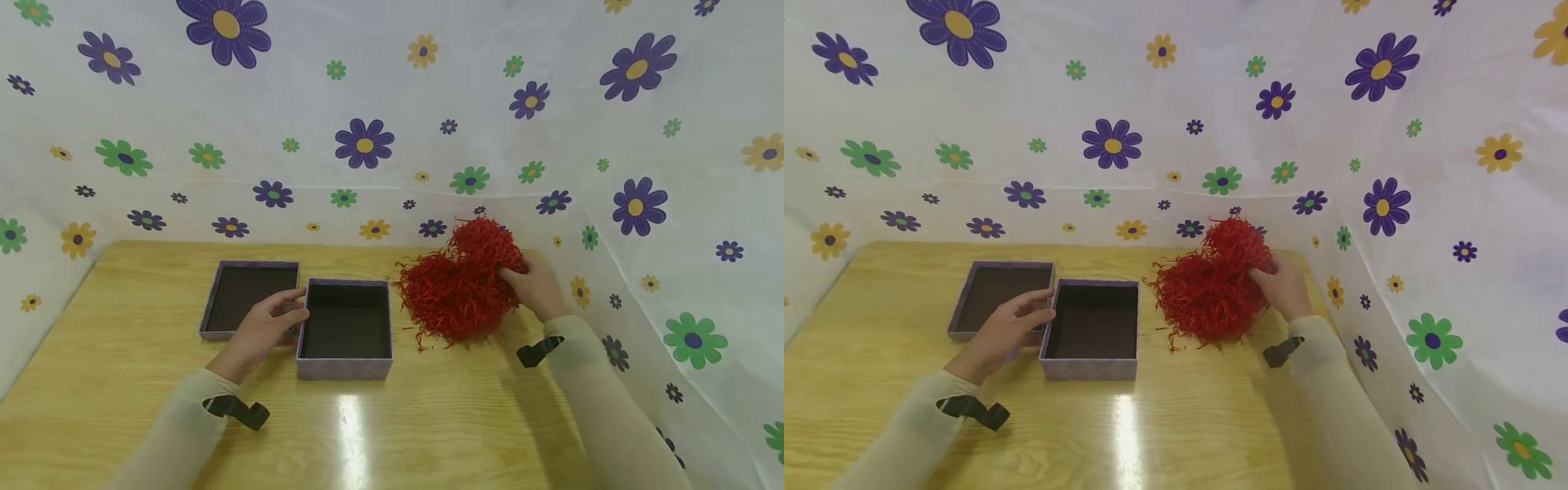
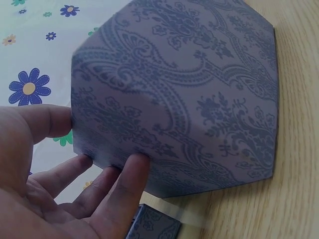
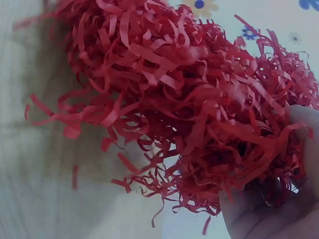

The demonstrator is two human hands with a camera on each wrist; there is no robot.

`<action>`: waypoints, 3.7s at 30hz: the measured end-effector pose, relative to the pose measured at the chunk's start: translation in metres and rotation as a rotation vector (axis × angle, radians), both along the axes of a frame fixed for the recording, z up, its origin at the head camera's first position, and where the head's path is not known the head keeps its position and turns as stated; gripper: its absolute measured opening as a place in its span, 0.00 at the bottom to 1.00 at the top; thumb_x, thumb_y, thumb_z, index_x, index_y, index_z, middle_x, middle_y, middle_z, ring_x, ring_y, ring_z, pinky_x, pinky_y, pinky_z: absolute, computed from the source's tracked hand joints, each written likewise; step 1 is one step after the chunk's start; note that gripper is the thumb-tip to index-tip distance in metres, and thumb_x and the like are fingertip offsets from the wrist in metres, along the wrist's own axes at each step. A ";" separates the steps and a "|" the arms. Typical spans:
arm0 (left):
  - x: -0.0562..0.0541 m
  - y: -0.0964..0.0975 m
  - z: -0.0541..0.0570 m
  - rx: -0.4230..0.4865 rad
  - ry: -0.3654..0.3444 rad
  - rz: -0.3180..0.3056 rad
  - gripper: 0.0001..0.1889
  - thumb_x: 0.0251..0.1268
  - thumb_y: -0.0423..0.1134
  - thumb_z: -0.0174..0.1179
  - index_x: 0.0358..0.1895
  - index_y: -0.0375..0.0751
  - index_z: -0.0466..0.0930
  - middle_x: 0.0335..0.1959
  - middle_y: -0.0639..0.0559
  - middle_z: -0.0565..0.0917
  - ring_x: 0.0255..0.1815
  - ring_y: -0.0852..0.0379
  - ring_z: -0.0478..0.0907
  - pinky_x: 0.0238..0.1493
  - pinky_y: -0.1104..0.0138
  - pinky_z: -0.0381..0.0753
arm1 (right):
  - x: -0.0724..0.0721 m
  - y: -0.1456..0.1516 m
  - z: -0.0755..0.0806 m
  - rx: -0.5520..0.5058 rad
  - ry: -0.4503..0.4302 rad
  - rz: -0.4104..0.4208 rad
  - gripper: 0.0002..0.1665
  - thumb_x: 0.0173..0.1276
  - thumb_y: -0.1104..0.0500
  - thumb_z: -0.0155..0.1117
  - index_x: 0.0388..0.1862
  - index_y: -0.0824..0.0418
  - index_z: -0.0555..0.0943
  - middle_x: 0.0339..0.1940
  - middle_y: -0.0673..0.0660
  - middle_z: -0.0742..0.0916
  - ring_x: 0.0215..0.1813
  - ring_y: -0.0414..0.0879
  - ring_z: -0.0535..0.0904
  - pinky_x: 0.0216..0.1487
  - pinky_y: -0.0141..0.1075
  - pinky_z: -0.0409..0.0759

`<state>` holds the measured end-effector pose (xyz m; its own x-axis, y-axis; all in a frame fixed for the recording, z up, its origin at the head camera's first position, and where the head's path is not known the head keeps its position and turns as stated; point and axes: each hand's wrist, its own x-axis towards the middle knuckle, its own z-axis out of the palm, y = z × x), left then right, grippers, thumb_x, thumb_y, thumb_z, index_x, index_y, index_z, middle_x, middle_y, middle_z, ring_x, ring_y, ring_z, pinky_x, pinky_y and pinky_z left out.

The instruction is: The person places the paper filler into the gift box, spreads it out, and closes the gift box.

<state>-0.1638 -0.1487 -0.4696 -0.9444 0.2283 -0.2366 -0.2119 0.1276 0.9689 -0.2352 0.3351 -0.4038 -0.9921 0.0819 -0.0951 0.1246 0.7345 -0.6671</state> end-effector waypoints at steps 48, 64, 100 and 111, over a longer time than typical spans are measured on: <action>-0.001 0.000 0.001 -0.007 -0.031 0.004 0.32 0.79 0.44 0.60 0.81 0.49 0.62 0.73 0.38 0.70 0.63 0.46 0.75 0.53 0.60 0.86 | 0.003 -0.016 0.083 -0.175 0.112 0.002 0.34 0.78 0.41 0.59 0.71 0.63 0.73 0.63 0.63 0.82 0.54 0.45 0.81 0.48 0.27 0.81; 0.001 0.001 0.001 -0.008 -0.027 -0.004 0.33 0.79 0.46 0.60 0.82 0.49 0.60 0.74 0.38 0.69 0.67 0.42 0.73 0.53 0.60 0.86 | 0.010 -0.039 0.109 -0.128 0.196 0.084 0.33 0.76 0.40 0.62 0.71 0.58 0.76 0.63 0.60 0.83 0.57 0.49 0.81 0.51 0.29 0.82; -0.003 -0.001 -0.006 0.010 -0.012 0.012 0.33 0.78 0.46 0.62 0.80 0.49 0.63 0.71 0.39 0.70 0.63 0.47 0.75 0.50 0.60 0.87 | 0.026 -0.119 0.096 -0.323 0.230 0.303 0.22 0.76 0.51 0.67 0.65 0.56 0.81 0.56 0.56 0.88 0.51 0.49 0.86 0.52 0.41 0.86; 0.000 0.001 0.000 0.017 -0.013 0.013 0.33 0.78 0.44 0.61 0.81 0.47 0.62 0.71 0.37 0.70 0.59 0.51 0.76 0.49 0.62 0.87 | 0.036 -0.155 0.063 -0.346 0.172 0.360 0.21 0.74 0.56 0.68 0.63 0.58 0.81 0.55 0.56 0.88 0.51 0.50 0.85 0.55 0.45 0.84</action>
<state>-0.1640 -0.1479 -0.4695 -0.9442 0.2199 -0.2451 -0.2262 0.1079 0.9681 -0.1989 0.1798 -0.3406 -0.9554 -0.2740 0.1103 -0.2273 0.4437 -0.8669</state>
